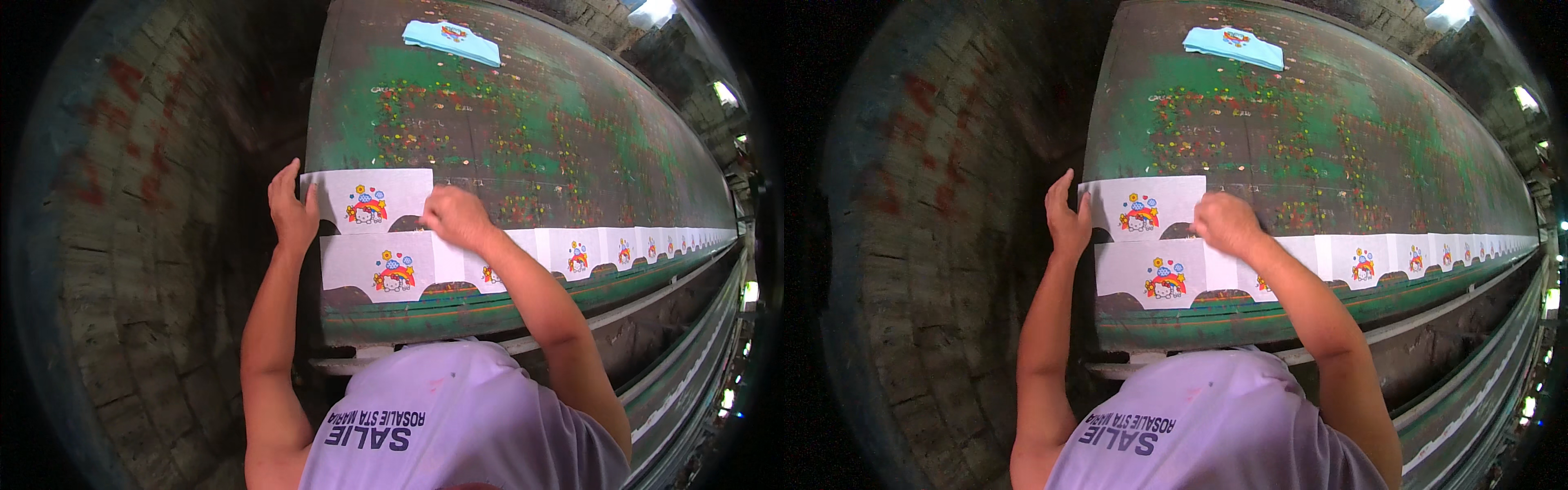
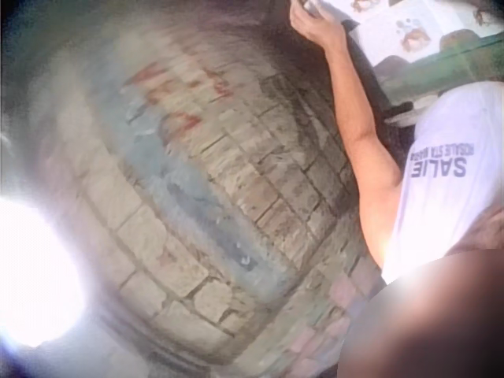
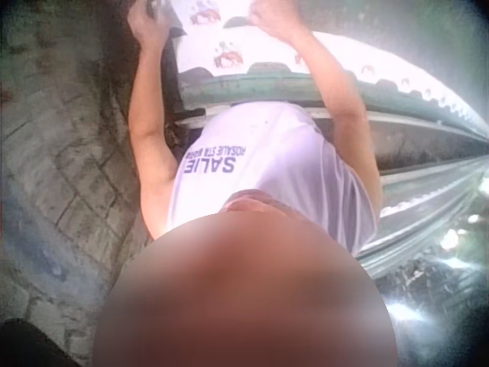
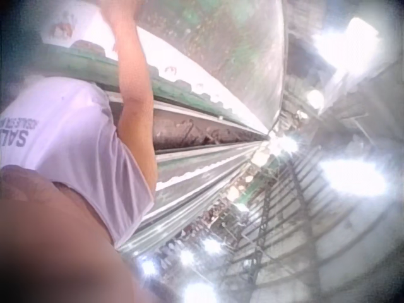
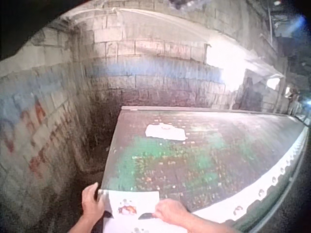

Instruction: The person repeatedly picks up small white papers with cartoon prints and places them in a straight line along a green conveyor belt. The person smooths each paper into position and continues the sequence along the belt.

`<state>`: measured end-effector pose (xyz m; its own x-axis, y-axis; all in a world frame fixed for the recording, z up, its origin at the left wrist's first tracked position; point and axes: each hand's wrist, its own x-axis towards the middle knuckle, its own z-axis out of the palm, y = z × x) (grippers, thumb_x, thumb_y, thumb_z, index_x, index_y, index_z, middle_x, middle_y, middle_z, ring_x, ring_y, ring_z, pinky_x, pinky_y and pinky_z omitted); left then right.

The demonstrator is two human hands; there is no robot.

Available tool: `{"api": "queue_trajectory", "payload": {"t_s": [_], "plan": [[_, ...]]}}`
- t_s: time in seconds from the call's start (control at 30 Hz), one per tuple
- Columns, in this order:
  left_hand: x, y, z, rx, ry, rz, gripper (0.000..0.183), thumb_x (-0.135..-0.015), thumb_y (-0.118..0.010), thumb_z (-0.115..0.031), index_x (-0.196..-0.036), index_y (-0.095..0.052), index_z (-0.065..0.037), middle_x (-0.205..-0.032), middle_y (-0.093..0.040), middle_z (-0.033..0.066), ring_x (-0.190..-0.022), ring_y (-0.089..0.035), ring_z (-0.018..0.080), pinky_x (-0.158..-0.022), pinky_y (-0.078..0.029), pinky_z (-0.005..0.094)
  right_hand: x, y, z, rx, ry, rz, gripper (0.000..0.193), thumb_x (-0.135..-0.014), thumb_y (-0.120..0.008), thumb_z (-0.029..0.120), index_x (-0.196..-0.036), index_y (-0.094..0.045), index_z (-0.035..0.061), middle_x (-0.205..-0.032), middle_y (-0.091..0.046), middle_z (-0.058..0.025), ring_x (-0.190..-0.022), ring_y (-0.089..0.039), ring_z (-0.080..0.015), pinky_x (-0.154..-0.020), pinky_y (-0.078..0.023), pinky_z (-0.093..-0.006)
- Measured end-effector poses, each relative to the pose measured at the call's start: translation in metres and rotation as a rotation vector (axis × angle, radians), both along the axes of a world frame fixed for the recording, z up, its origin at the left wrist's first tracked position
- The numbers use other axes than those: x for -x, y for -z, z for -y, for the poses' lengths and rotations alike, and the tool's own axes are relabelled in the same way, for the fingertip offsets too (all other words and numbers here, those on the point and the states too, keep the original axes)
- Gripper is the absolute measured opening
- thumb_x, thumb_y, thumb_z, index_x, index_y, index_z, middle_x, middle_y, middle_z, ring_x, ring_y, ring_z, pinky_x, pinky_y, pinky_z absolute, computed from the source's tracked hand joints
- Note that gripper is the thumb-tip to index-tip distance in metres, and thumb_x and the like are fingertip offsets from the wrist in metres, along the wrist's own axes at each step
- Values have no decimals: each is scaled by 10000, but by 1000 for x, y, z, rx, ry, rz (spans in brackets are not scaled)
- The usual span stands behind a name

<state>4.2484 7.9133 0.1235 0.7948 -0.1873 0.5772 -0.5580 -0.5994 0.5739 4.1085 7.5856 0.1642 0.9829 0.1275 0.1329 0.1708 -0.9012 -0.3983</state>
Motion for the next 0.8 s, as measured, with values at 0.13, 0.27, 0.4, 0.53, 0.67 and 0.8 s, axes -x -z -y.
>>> {"api": "queue_trajectory", "payload": {"t_s": [0.13, 0.27, 0.4, 0.53, 0.67, 0.8], "plan": [[47, -11, 8, -83, 294, 59, 474, -831, -786, 67, -1289, -734, -42, -1244, -752, 163, -1172, -705, 389, -1044, -532, 507, 23, -9, -17, 245, -217, 3, 130, -860, -813, 174, -865, -787, 46, -948, -738, -136, -1022, -728, -332, -879, -582, -475], [87, -28, 25, -194, 615, -56, 498, -807, -751, 84, -1284, -742, -60, -1225, -753, 143, -1163, -711, 369, -1040, -540, 509, 18, -18, -27, 277, -310, -26, 66, -811, -771, 108, -830, -767, 45, -911, -744, -147, -962, -729, -334, -852, -581, -494], [106, -53, 21, -342, 669, -51, 546, -783, -718, 97, -1303, -742, -69, -1227, -750, 131, -1170, -705, 354, -1057, -543, 513, 44, -33, -43, -245, -507, -168, 41, -819, -729, 62, -838, -725, 26, -885, -755, -155, -903, -740, -344, -835, -592, -500], [97, -69, -7, -150, 528, -642, 446, -890, -788, 45, -1328, -772, -40, -1162, -784, 133, -1062, -752, 277, -999, -587, 400, 83, -47, -31, -761, -406, -588, 102, -910, -757, 38, -1008, -736, 21, -998, -775, -93, -912, -753, -195, -845, -613, -364], [91, -60, 2, 295, 428, -777, 361, -978, -789, -4, -1339, -768, 4, -1265, -796, 115, -1151, -708, 144, -1025, -557, 322, 96, -45, 24, -872, -199, -530, 468, -864, -761, -57, -1321, -737, 39, -1135, -738, -26, -1027, -678, -112, -1004, -579, -347], [77, -35, 53, 255, 384, -542, 384, -970, -804, -45, -1351, -767, -22, -1225, -802, 143, -1110, -725, 194, -982, -566, 350, 73, -24, 84, -976, 198, -239, 400, -953, -743, -34, -1346, -711, 34, -1029, -760, 0, -940, -698, -79, -872, -579, -291]]}}
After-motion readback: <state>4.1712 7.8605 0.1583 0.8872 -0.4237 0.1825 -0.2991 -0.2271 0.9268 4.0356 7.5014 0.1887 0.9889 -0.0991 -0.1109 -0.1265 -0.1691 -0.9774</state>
